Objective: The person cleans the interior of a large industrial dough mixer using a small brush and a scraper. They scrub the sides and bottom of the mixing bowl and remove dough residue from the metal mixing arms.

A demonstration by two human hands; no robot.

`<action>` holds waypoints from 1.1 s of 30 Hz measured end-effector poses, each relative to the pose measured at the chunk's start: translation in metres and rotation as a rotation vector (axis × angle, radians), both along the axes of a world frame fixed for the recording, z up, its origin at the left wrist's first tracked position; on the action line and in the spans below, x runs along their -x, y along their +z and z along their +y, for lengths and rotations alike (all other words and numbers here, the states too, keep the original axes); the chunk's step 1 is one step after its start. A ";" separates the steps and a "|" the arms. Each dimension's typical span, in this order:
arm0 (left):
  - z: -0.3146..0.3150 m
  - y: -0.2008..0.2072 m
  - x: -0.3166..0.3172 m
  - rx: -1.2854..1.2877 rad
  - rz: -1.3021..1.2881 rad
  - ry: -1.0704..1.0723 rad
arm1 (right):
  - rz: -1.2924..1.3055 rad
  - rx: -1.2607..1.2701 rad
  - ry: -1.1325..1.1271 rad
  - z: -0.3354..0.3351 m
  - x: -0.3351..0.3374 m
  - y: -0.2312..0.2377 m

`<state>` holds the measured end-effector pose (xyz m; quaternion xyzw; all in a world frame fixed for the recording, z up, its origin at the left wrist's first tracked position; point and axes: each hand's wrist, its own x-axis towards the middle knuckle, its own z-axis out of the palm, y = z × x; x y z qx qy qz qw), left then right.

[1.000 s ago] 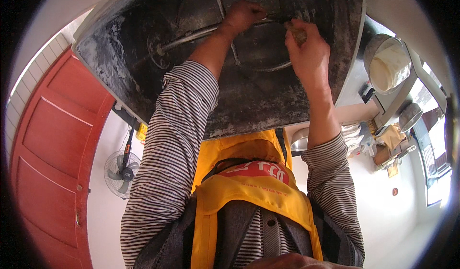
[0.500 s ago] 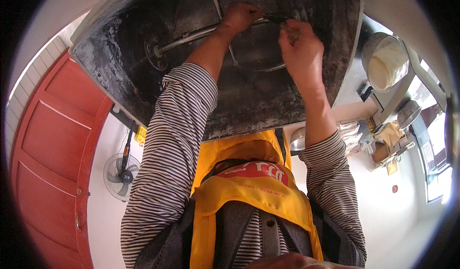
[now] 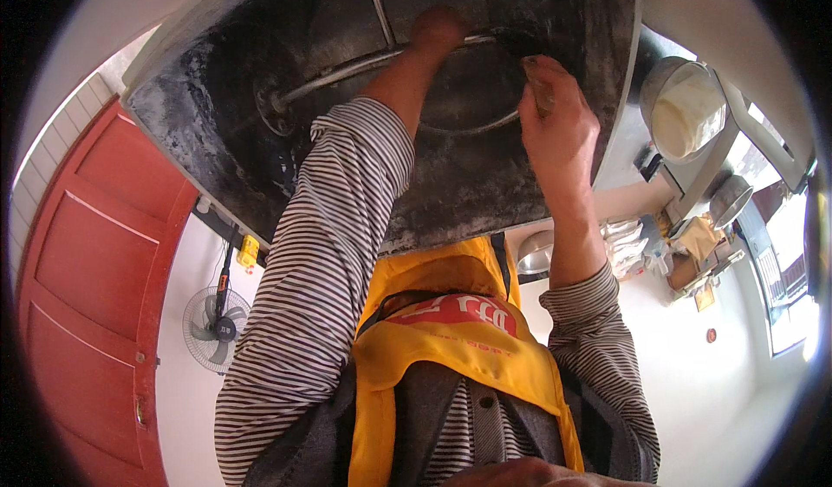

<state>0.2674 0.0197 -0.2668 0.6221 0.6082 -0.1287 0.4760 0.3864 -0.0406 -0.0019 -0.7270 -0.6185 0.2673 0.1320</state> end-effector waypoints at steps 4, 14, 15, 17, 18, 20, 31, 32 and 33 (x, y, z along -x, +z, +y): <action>-0.012 -0.003 0.019 -0.119 -0.272 0.020 | -0.017 0.052 -0.047 -0.009 -0.005 0.020; -0.005 0.021 0.051 0.012 -0.696 0.121 | 0.108 0.046 -0.090 -0.035 -0.016 0.059; -0.007 0.020 0.050 0.022 -0.709 0.153 | 0.123 0.037 -0.087 -0.037 -0.017 0.060; -0.011 0.021 0.042 0.037 -0.724 0.221 | 0.175 0.056 -0.128 -0.042 -0.018 0.062; -0.007 0.030 0.036 0.041 -0.682 0.163 | 0.198 0.066 -0.156 -0.045 -0.018 0.061; -0.001 0.046 0.024 0.048 -0.590 0.057 | 0.210 0.093 -0.193 -0.050 -0.020 0.060; -0.081 0.071 0.055 -0.689 -0.002 -0.257 | 0.379 0.113 -0.293 -0.054 -0.019 0.070; -0.085 0.075 0.056 -0.698 0.054 -0.278 | 0.372 0.116 -0.303 -0.053 -0.019 0.072; -0.090 0.077 0.060 -0.739 0.065 -0.258 | 0.386 0.108 -0.282 -0.053 -0.021 0.071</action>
